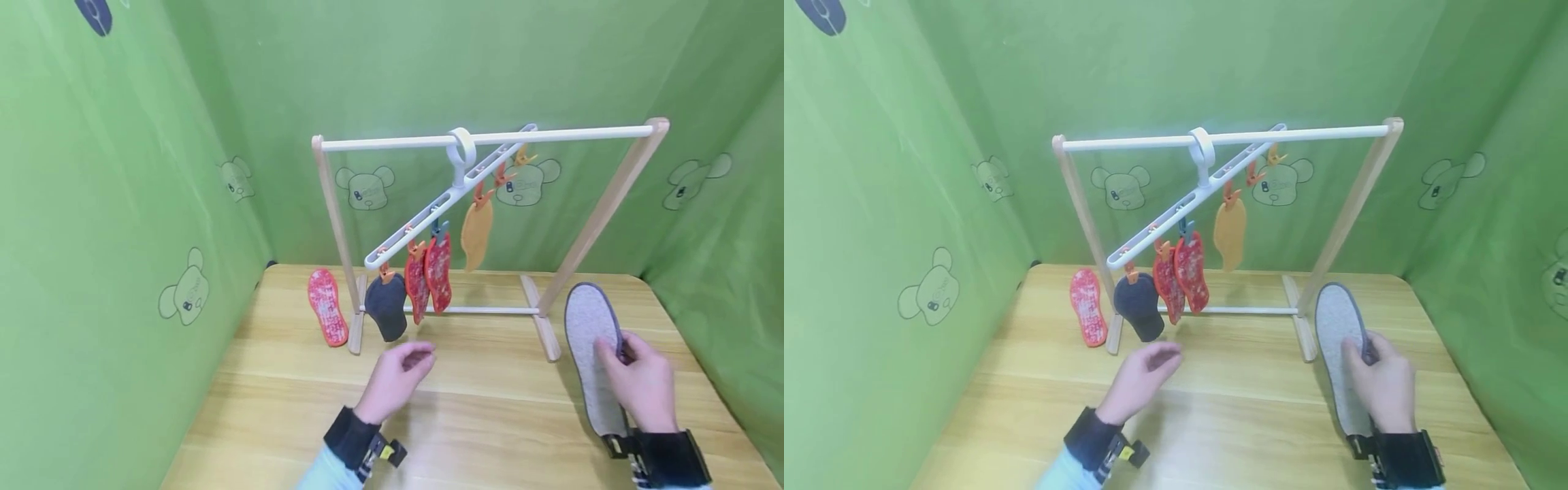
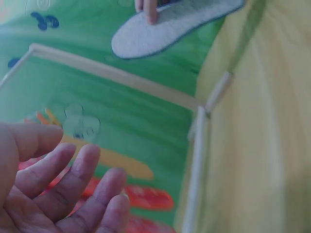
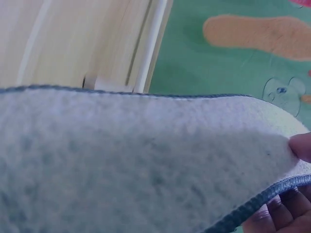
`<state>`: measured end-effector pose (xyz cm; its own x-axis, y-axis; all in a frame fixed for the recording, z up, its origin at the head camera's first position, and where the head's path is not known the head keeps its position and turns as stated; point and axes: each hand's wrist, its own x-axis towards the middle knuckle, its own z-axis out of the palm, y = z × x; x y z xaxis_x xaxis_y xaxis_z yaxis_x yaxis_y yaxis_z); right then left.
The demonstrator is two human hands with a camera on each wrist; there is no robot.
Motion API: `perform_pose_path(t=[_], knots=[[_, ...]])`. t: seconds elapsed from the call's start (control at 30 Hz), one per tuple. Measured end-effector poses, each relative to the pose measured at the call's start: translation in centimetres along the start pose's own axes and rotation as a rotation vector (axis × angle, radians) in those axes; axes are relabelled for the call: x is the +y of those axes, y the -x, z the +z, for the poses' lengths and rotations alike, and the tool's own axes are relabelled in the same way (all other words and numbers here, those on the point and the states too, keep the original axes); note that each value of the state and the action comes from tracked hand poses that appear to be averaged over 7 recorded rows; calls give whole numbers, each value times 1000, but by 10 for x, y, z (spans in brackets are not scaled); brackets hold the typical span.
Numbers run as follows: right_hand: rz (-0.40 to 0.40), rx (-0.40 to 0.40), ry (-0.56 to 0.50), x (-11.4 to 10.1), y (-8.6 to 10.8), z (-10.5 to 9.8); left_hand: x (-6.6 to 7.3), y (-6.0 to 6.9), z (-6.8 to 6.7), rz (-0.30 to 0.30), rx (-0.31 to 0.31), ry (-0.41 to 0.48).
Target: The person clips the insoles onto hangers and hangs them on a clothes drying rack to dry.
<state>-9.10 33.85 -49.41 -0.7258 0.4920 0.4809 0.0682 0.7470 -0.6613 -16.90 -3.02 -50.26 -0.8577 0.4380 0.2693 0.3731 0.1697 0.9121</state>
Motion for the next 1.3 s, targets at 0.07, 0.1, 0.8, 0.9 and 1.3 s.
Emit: perform_pose_path(t=[0.07, 0.1, 0.8, 0.9, 1.3], knots=[[7, -4, -21, -5, 7, 3, 12, -19, 5, 31, -7, -1], [13, -6, -31, -8, 10, 5, 17, -30, 8, 48, -12, -1], [25, -90, -133, -23, 36, 14, 136, -226, 81, -195, -37, 69], [16, -103, -147, -23, 38, 14, 147, -236, 84, -252, 16, 126], [39, -60, -148, -27, 45, 1, 159, -255, 92, -199, 257, 321]])
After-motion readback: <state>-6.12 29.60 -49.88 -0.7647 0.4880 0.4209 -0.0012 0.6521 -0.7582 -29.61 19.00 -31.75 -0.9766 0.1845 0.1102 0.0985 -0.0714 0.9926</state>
